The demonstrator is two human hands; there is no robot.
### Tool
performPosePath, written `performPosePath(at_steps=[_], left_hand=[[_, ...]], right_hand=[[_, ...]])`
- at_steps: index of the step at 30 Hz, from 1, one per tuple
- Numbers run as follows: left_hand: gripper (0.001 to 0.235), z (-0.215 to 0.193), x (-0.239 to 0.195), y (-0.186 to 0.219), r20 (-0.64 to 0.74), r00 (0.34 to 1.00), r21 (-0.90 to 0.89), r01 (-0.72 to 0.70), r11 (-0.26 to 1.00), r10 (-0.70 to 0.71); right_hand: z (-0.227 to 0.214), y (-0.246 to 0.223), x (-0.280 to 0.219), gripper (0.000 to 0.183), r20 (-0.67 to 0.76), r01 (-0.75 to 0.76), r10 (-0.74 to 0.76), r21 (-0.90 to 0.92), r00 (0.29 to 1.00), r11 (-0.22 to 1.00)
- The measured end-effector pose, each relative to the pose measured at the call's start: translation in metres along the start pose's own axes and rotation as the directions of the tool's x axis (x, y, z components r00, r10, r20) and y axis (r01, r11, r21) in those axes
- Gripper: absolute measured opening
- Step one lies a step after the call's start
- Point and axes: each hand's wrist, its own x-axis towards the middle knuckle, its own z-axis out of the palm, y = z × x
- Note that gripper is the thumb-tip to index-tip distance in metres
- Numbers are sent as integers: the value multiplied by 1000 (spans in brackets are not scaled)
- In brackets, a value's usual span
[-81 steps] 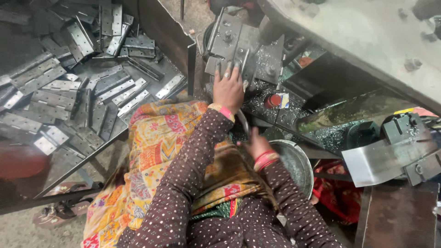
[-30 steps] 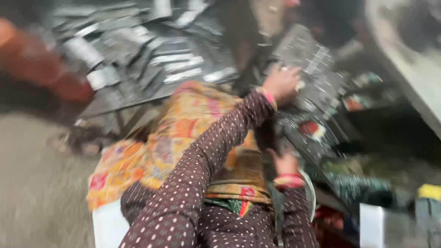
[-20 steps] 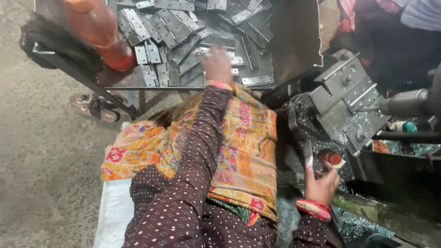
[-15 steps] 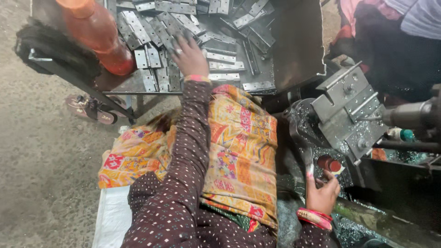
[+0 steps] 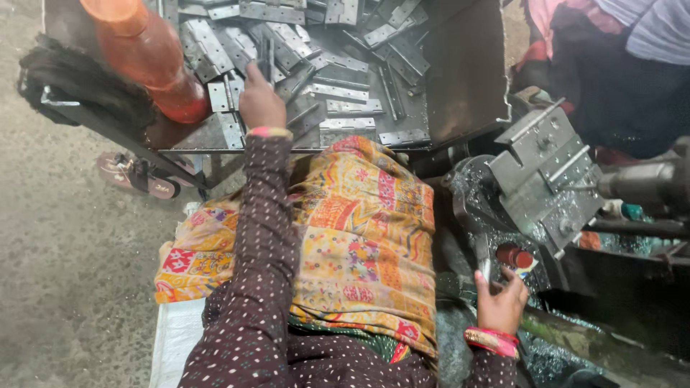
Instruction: The person uses a press machine to process metal brackets. They pick up individual brackets, place them into the machine die, and then set the processed parts aside.
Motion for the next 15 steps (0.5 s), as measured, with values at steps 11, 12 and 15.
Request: performPosePath(at_steps=[11,12,15], left_hand=[[48,-69,-114,183,394,729,-810,-12,586,560],[45,-66,-131,201,360,670,-853,-45,520,649],[39,-32,-187,243,362,551,-877,-73,475,752]], right_hand=[[27,7,-8,61,-34,48,-48,16,998,999],[28,6,-7,61,-24,33,-32,35,999,999],[30,4,-11,63,-39,39,-36,69,999,997]])
